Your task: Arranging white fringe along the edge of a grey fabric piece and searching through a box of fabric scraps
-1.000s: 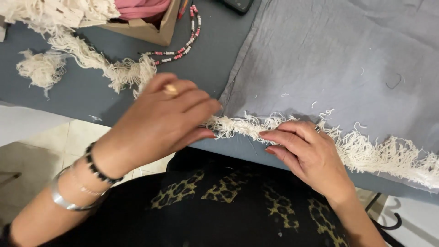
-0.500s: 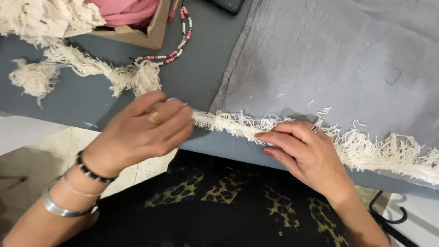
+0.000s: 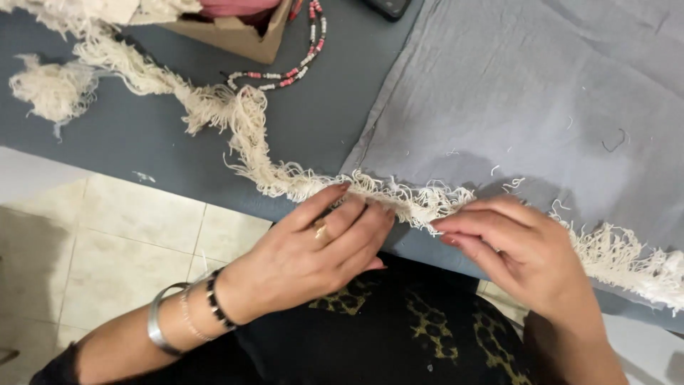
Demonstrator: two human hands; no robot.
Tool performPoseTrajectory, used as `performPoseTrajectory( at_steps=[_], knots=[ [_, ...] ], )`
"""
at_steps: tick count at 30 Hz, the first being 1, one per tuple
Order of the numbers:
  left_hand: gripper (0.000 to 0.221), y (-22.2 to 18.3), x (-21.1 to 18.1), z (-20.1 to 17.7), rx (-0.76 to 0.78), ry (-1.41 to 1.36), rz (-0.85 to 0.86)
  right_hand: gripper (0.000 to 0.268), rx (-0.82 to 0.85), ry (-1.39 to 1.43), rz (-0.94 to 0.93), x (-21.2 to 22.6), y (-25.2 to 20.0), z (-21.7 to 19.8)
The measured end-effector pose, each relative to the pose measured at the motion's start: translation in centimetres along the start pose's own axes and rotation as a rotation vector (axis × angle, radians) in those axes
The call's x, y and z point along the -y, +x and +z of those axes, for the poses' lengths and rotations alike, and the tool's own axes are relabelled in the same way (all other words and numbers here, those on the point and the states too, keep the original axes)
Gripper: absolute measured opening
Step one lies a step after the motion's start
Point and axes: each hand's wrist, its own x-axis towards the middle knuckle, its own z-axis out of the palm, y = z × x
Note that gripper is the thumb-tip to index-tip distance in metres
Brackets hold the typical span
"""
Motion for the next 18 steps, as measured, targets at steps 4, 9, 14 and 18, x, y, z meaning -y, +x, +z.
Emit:
performPoseTrajectory(
  at_steps=[4,9,14,18],
  knots=[
    [0.05,-0.8,-0.8,1.4,0.039,0.019,-0.029,0.021,-0.011,-0.149,-0.054,0.4,2.6,-0.3],
    [0.043,-1.3,-1.5,1.2,0.025,0.029,-0.041,0.029,0.214,-0.263,0.124,0.6,7.7,2.9],
    [0.037,-1.7,-1.7,1.1,0.004,-0.053,-0.072,0.013,0.464,-0.194,0.209,0.2,8.7,3.4],
    [0.036,-1.5,-1.3,0.7,0.023,-0.101,-0.078,0.008,0.125,-0.029,0.077,-0.2,8.0,1.6]
  ],
)
